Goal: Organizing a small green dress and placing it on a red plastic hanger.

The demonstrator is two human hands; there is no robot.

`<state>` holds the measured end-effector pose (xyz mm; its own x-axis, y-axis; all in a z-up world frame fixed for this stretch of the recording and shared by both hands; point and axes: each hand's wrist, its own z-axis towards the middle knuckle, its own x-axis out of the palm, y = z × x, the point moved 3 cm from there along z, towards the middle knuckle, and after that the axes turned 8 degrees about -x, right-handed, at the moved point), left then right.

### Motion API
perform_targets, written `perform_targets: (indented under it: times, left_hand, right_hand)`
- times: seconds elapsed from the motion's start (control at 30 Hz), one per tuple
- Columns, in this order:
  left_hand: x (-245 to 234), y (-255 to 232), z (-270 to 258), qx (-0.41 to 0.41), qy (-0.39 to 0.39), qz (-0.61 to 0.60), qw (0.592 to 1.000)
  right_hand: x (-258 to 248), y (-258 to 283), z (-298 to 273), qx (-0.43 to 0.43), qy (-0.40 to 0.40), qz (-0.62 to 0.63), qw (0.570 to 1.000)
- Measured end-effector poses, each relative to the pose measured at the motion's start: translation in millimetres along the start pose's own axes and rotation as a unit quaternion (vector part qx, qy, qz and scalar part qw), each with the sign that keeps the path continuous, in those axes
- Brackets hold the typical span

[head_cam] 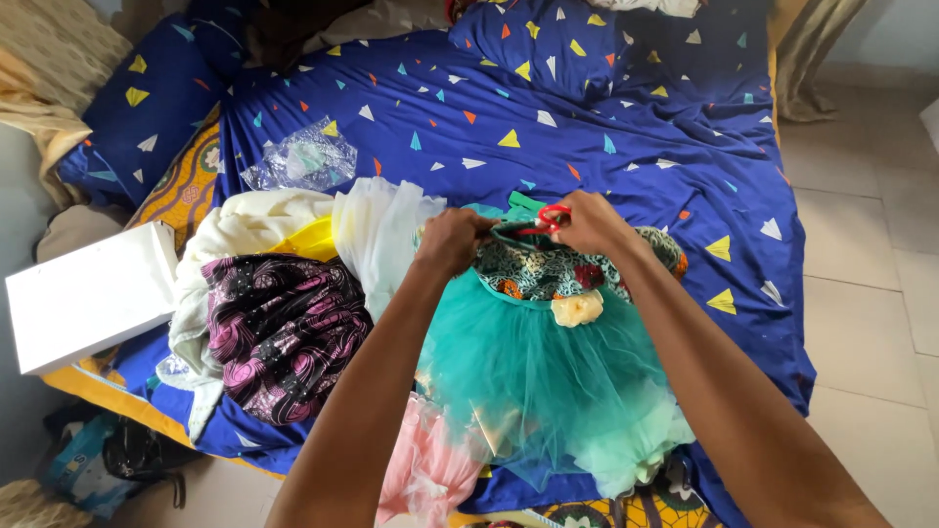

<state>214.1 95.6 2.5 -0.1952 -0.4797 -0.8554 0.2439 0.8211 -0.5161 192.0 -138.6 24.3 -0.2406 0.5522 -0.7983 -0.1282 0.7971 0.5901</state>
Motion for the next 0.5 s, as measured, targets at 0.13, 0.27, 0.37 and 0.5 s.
perform_targets:
  times: [0.13, 0.27, 0.37, 0.5]
  left_hand:
    - [-17, -15, -1, 0.019, -0.003, 0.087, 0.996]
    - [-13, -8, -4, -0.002, 0.016, 0.089, 0.996]
    - [3, 9, -5, -0.005, 0.014, 0.037, 0.999]
    - [36, 71, 2, -0.05, -0.154, -0.078, 0.984]
  right_hand:
    - [14, -19, 17, -0.043, 0.01, -0.048, 0.998]
    - [-4, -14, 7, 0.008, -0.009, -0.018, 1.0]
    - [0, -19, 0, 0.034, 0.006, -0.014, 0.999]
    - [9, -27, -7, 0.002, -0.054, 0.056, 0.997]
